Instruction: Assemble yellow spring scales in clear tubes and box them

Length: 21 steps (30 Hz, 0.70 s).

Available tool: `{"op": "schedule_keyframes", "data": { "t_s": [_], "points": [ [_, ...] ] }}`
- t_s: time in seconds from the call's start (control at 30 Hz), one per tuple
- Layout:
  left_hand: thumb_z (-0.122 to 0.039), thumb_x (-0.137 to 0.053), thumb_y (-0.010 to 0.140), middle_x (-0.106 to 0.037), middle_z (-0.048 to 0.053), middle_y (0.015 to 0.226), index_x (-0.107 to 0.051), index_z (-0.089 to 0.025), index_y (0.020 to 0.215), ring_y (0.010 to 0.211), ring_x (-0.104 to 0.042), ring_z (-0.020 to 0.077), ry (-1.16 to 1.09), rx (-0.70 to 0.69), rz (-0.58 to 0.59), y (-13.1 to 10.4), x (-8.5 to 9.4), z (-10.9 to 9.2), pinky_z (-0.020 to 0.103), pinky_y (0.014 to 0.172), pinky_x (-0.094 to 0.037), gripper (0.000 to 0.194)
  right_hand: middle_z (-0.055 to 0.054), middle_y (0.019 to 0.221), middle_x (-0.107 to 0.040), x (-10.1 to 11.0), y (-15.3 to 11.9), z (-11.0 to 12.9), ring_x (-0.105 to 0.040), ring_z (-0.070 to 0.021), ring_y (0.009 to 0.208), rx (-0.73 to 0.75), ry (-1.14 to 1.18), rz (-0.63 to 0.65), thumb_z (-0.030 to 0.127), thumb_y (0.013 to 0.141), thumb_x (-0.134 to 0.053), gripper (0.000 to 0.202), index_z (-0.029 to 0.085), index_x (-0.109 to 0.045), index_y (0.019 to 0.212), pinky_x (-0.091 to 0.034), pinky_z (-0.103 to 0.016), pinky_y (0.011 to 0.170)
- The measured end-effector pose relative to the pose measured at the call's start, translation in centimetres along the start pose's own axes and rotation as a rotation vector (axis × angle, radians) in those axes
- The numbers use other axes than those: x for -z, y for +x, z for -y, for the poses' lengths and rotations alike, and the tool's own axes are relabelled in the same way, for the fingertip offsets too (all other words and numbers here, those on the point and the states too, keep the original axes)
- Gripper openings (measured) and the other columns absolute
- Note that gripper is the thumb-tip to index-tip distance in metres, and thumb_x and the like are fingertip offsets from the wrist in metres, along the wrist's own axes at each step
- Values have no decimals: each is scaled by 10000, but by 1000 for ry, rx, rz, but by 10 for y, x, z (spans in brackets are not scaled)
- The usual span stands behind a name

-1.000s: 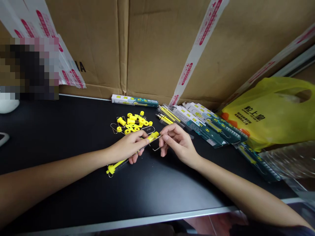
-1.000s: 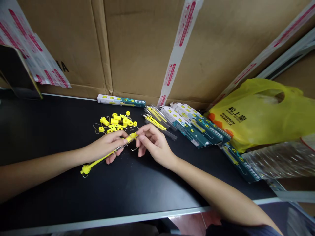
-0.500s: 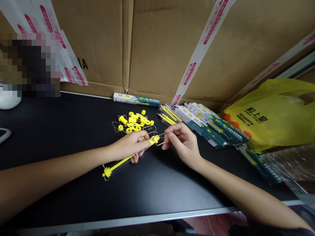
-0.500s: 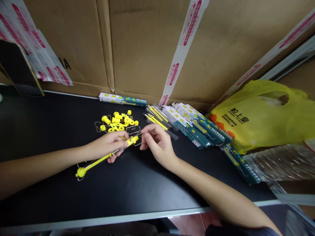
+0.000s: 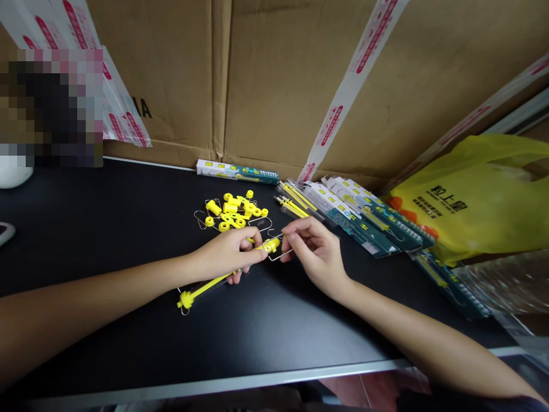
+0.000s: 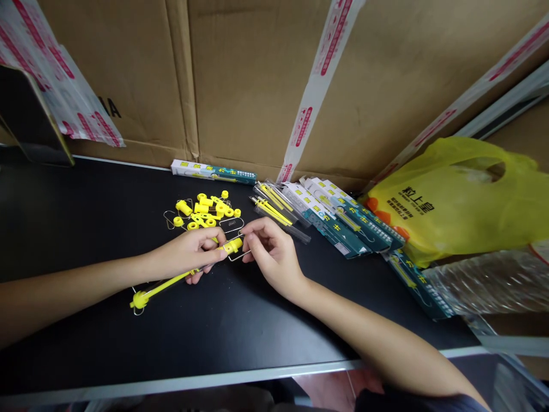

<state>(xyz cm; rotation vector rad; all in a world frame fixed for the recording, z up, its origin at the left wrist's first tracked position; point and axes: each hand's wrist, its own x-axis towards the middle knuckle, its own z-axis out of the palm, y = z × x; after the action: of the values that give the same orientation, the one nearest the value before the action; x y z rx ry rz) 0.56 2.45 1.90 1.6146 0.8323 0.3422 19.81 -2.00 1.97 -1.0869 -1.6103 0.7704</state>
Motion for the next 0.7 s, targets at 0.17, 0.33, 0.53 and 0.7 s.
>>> {"op": "schedule_keyframes", "data": {
  "t_s": [0.17,0.33,0.53,0.7],
  "points": [
    [-410,-523,874,-499,-84,553,-422,-203,817,337,-492,72,-19,32,-1,0,0,-1,156,307,-397,236,31,666,-585,1,1,1,-606,-93,505,30,-4,-13,297,910,-550,98,199,-561,915,-514,-229,488],
    [-477,-494,886,-487,-78,543,-447,-197,821,338,-484,69,-55,10,9,1,0,-1,157,314,-394,291,25,680,-589,3,1,2,-614,-98,504,46,-25,-15,301,917,-540,102,200,-554,918,-508,-234,479],
    [-486,-475,896,-488,-79,529,-437,-198,807,330,-483,70,-66,10,11,0,1,2,153,308,-386,304,18,735,-584,3,-3,-3,-623,-87,538,136,-105,10,212,932,-500,68,204,-564,953,-512,-227,517],
    [-514,-484,887,-507,-72,542,-437,-197,822,332,-491,72,-103,11,32,1,3,4,150,304,-380,328,13,750,-584,4,-3,-4,-609,-83,530,188,-180,9,188,933,-484,89,210,-567,957,-503,-229,511]
  ]
}}
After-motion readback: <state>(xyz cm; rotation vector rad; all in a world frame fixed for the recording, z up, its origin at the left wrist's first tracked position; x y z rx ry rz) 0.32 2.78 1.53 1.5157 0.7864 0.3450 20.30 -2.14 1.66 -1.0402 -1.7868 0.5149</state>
